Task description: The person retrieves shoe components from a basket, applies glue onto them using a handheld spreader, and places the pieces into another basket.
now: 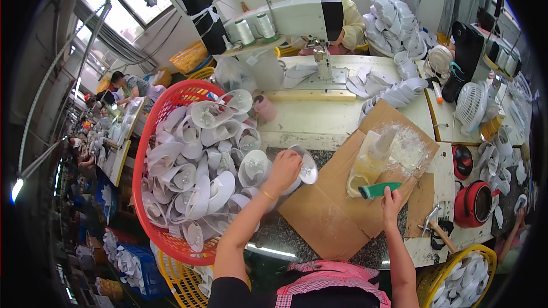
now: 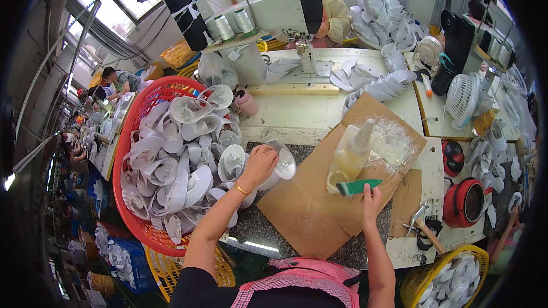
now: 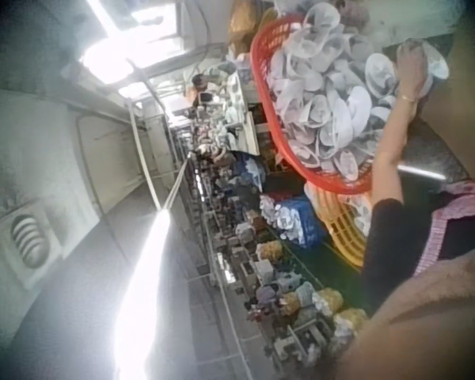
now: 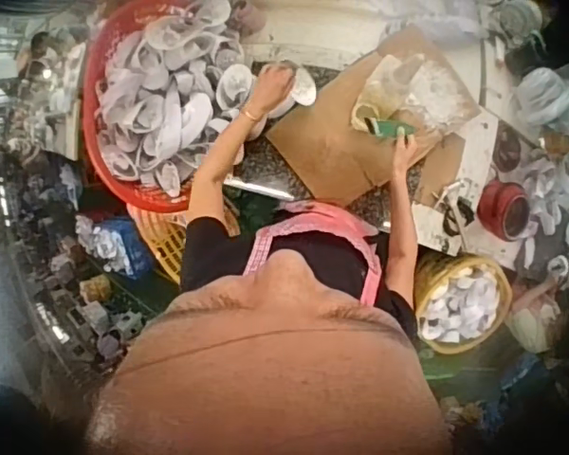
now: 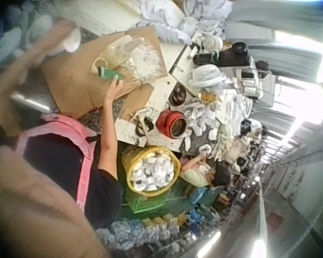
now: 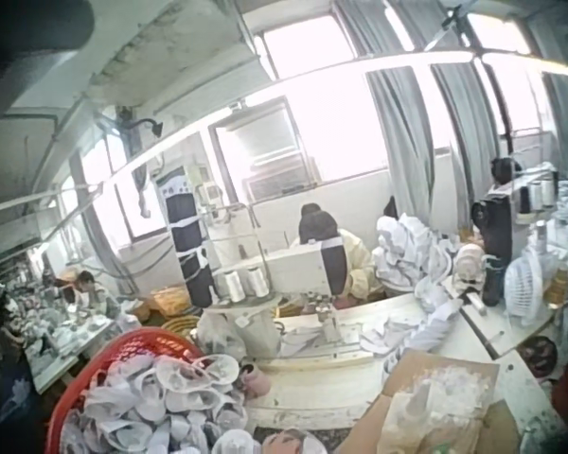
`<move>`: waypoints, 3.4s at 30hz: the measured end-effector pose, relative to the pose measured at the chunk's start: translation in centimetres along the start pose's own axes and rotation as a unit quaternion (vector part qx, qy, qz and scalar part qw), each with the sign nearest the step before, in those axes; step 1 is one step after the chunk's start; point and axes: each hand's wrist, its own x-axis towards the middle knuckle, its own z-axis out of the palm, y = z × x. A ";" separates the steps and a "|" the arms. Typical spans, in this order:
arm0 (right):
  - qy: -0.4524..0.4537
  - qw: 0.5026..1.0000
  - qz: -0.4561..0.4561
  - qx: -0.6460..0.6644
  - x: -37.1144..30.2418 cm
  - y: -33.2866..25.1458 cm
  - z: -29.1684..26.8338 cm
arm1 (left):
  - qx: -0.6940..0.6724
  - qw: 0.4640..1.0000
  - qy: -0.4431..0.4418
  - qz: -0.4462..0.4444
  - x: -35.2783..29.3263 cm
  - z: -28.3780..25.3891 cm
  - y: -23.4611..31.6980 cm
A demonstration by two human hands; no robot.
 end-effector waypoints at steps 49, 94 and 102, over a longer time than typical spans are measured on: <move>-0.209 0.863 -0.325 -0.324 -7.6 -4.3 7.7 | -0.558 0.735 0.019 -0.384 -11.0 -0.6 11.7; -0.089 0.925 -0.257 -0.264 -5.7 -3.6 4.6 | -0.435 0.794 0.139 -0.400 -17.4 3.2 12.5; 0.027 0.907 -0.258 -0.332 -1.4 -2.5 3.3 | -0.531 0.717 0.071 -0.445 -13.3 0.7 13.7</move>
